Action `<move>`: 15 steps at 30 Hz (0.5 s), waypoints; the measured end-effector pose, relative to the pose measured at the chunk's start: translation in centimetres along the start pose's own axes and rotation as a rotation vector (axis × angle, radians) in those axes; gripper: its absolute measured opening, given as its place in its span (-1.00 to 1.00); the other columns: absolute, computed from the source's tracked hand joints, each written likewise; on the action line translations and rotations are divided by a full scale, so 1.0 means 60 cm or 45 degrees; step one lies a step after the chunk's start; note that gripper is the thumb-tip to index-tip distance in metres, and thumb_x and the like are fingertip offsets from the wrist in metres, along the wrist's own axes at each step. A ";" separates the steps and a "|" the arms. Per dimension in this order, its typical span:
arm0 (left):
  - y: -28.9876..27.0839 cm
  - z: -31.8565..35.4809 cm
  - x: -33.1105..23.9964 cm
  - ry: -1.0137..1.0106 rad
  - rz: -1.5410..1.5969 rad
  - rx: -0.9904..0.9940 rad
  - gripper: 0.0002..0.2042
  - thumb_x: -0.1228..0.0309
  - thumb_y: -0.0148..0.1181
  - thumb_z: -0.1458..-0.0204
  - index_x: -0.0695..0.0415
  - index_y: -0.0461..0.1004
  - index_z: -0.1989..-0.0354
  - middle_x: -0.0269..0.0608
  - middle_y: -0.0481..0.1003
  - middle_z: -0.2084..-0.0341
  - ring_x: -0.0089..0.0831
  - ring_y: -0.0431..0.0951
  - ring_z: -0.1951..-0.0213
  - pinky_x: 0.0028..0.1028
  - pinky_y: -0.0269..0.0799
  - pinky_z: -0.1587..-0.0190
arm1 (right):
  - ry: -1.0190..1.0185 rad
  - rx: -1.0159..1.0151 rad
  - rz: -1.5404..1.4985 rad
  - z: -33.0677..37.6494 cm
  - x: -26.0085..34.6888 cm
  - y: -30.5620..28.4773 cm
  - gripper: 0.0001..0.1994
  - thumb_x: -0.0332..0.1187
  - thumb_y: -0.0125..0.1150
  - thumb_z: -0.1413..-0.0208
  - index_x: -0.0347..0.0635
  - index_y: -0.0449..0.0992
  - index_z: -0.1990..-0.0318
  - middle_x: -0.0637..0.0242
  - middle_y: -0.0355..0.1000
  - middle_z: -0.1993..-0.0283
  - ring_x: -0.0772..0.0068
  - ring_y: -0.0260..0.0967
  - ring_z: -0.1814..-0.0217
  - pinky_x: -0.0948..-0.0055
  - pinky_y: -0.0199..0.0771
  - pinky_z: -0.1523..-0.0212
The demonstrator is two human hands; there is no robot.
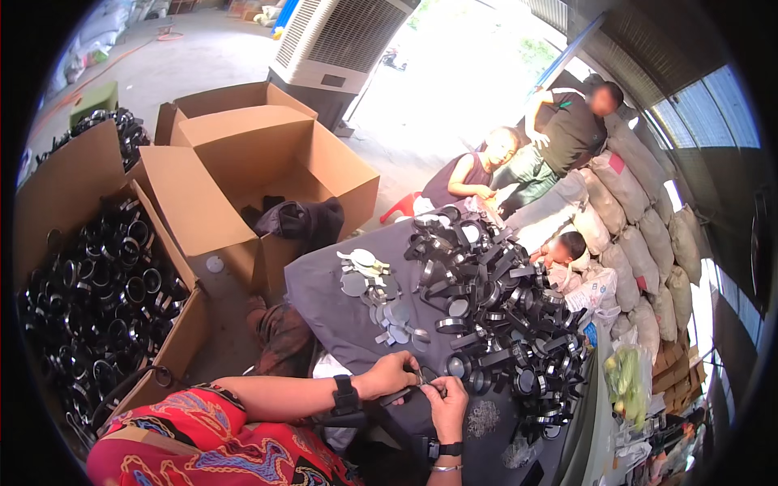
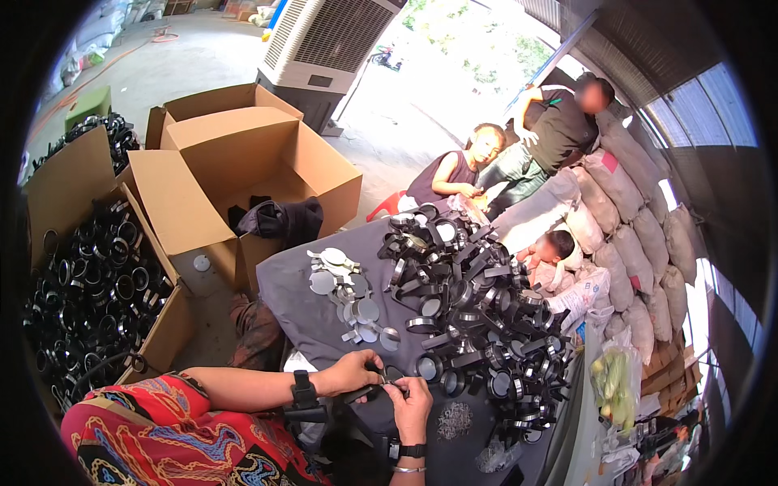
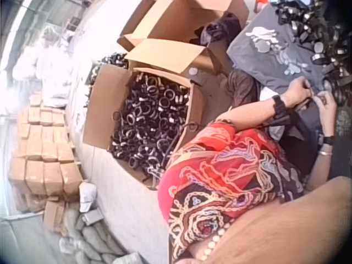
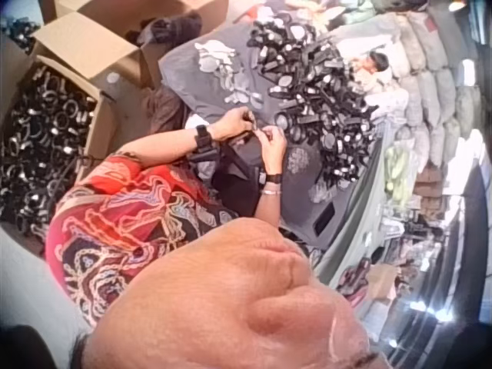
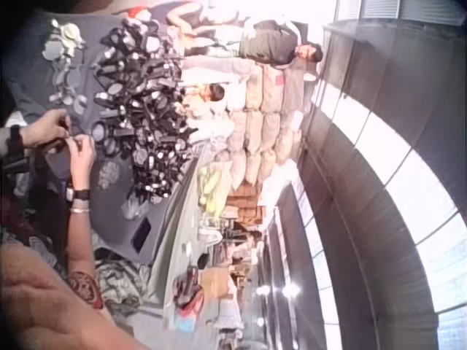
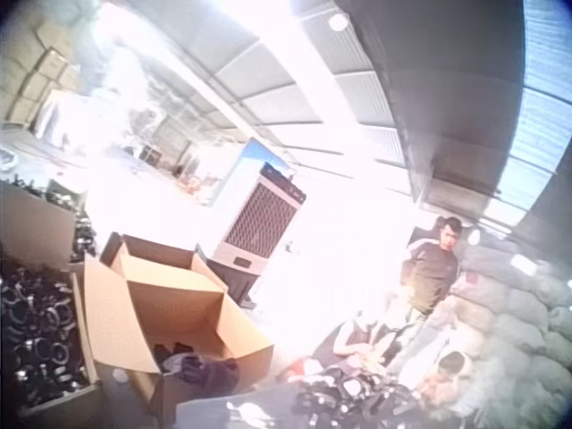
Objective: The person assembles small metal parts, likely hose clamps, by hand. They pick up a clamp and a screw, fit them together, and place the assembled unit into a cardboard box. The person repeats this process continuously.
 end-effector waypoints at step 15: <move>-0.016 -0.037 -0.003 0.023 -0.073 0.122 -0.93 0.52 0.23 -0.01 0.21 0.44 0.40 -0.34 0.42 0.68 -0.63 0.37 0.74 -0.59 0.26 0.78 | 0.075 0.021 0.181 0.001 0.006 0.002 -0.85 -0.53 0.32 0.09 -0.34 0.48 0.36 0.13 0.40 0.34 0.19 0.39 0.32 0.31 0.40 0.26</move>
Point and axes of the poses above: each hand's wrist, its own z-axis away from the middle knuckle, its own y-axis out of the palm, x = y × z, the point moved 9 cm from there along -z, towards the middle knuckle
